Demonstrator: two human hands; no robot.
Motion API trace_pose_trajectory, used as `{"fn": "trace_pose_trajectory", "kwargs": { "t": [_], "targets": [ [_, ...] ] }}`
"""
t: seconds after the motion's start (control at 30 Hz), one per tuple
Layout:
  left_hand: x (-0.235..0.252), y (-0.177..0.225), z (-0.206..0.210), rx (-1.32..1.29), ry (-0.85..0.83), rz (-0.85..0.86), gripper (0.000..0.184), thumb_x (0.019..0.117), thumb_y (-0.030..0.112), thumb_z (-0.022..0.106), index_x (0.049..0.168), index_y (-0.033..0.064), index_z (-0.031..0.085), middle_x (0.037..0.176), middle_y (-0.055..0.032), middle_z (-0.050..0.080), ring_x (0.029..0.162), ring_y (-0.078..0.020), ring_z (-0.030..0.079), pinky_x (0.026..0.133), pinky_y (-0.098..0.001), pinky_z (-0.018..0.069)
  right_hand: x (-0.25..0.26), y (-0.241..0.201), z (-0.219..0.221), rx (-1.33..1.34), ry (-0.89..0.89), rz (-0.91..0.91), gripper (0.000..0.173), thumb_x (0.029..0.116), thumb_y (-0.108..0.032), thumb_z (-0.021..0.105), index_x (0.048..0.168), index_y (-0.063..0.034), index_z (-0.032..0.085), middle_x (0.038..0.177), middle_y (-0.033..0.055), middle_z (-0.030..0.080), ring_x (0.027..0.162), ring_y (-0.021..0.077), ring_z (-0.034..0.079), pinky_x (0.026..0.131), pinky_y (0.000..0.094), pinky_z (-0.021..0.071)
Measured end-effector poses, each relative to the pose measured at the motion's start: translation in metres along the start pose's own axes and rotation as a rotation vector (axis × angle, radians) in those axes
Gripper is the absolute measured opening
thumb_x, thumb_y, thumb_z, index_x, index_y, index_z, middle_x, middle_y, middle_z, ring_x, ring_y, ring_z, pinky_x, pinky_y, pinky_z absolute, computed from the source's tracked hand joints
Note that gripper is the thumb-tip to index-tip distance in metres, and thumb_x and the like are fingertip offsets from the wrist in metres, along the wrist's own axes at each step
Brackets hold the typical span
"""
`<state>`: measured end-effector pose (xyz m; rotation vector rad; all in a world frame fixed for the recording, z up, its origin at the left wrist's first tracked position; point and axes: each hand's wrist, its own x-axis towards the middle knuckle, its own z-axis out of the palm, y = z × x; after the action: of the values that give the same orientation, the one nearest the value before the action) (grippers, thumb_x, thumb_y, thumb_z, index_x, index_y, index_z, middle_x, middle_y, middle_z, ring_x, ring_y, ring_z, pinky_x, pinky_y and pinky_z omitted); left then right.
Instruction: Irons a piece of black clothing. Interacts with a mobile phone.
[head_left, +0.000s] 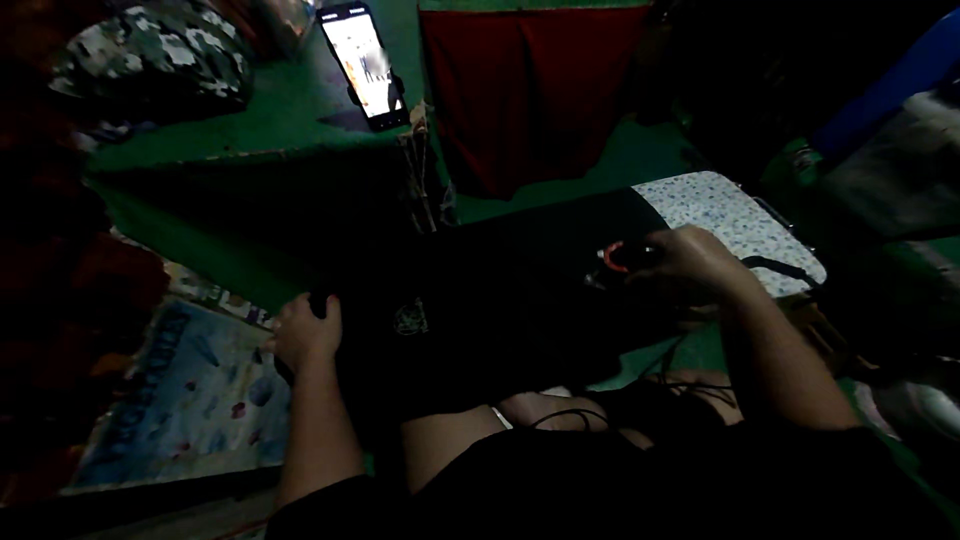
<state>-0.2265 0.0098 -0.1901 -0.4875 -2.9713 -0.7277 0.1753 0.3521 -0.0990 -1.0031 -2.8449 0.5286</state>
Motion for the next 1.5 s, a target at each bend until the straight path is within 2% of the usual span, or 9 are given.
{"fn": "trace_pose_trajectory", "kwargs": {
  "t": [0.23,0.43,0.63,0.93,1.07,1.17,1.27,1.37,1.5],
  "targets": [
    [-0.010,0.016,-0.012,-0.016,-0.019,-0.055,0.057,0.1065,0.043,0.050,0.146,0.0010,0.052,0.152,-0.0281,0.047,0.144,-0.0482,0.038,0.114,-0.0729,0.0219,0.104,0.012,-0.022,-0.043,0.127,0.348,0.053,0.0873,-0.040,0.083,0.113,0.0046,0.069,0.113,0.0324,0.067,0.111,0.0525,0.064,0.089,0.0736,0.0475],
    [-0.008,0.014,-0.012,-0.024,-0.007,-0.076,0.054,0.1063,0.041,0.051,0.143,0.0016,0.055,0.150,-0.0261,0.049,0.142,-0.0470,0.042,0.112,-0.0717,0.0269,0.145,0.017,-0.035,-0.009,0.116,0.412,0.055,0.0889,-0.037,0.082,0.119,0.0071,0.067,0.122,0.0359,0.064,0.119,0.0551,0.059,0.095,0.0770,0.0427],
    [-0.006,0.004,-0.006,-0.035,0.019,-0.081,0.055,0.1047,0.045,0.054,0.141,0.0044,0.057,0.146,-0.0242,0.054,0.140,-0.0458,0.044,0.111,-0.0733,0.0251,0.151,0.047,-0.009,0.042,-0.068,0.112,0.049,0.0812,-0.034,0.090,0.107,0.0041,0.072,0.101,0.0283,0.070,0.098,0.0469,0.067,0.088,0.0707,0.0500],
    [-0.018,0.021,-0.009,-0.201,0.082,0.007,0.052,0.1068,0.042,0.048,0.140,0.0043,0.058,0.149,-0.0230,0.052,0.142,-0.0435,0.042,0.113,-0.0719,0.0219,0.071,-0.095,0.018,0.024,-0.152,-0.239,0.036,0.0844,-0.027,0.088,0.110,-0.0047,0.075,0.105,0.0204,0.073,0.102,0.0400,0.069,0.092,0.0655,0.0523],
    [-0.053,0.072,-0.036,-0.443,0.235,0.409,0.050,0.1099,0.033,0.039,0.139,-0.0032,0.056,0.142,-0.0254,0.056,0.133,-0.0382,0.053,0.114,-0.0581,0.0351,0.078,-0.193,0.048,-0.029,-0.159,-0.421,0.027,0.0977,-0.026,0.071,0.123,-0.0151,0.073,0.109,0.0177,0.073,0.104,0.0399,0.070,0.088,0.0667,0.0530],
    [-0.073,0.094,-0.055,-0.485,0.356,0.802,0.065,0.1084,0.045,0.034,0.138,-0.0093,0.054,0.131,-0.0284,0.063,0.124,-0.0393,0.060,0.108,-0.0573,0.0410,0.063,-0.265,0.061,0.015,-0.231,-0.464,0.027,0.1050,-0.023,0.060,0.117,-0.0007,0.069,0.112,0.0236,0.070,0.106,0.0422,0.068,0.089,0.0639,0.0525],
    [-0.082,0.100,-0.072,-0.333,0.235,0.835,0.072,0.1062,0.052,0.031,0.148,-0.0050,0.045,0.130,-0.0266,0.065,0.121,-0.0416,0.062,0.105,-0.0637,0.0390,0.052,-0.301,0.065,0.109,-0.318,-0.512,0.034,0.1096,-0.017,0.048,0.131,0.0049,0.063,0.131,0.0271,0.064,0.125,0.0426,0.061,0.104,0.0601,0.0465],
    [-0.079,0.089,-0.070,-0.204,-0.017,0.780,0.072,0.1070,0.053,0.027,0.151,-0.0021,0.043,0.128,-0.0262,0.066,0.118,-0.0429,0.065,0.101,-0.0660,0.0448,0.045,-0.289,0.046,0.021,-0.343,-0.685,0.039,0.1066,-0.018,0.057,0.139,0.0039,0.058,0.147,0.0247,0.054,0.134,0.0411,0.054,0.112,0.0576,0.0396],
    [-0.082,0.100,-0.060,0.096,-0.097,0.730,0.066,0.0985,0.059,0.056,0.117,-0.0033,0.071,0.107,-0.0280,0.071,0.106,-0.0470,0.067,0.098,-0.0679,0.0423,0.034,-0.176,0.014,0.233,0.058,-0.844,0.032,0.1032,-0.023,0.063,0.121,0.0031,0.071,0.119,0.0221,0.069,0.112,0.0341,0.067,0.101,0.0496,0.0523]
  ]
}}
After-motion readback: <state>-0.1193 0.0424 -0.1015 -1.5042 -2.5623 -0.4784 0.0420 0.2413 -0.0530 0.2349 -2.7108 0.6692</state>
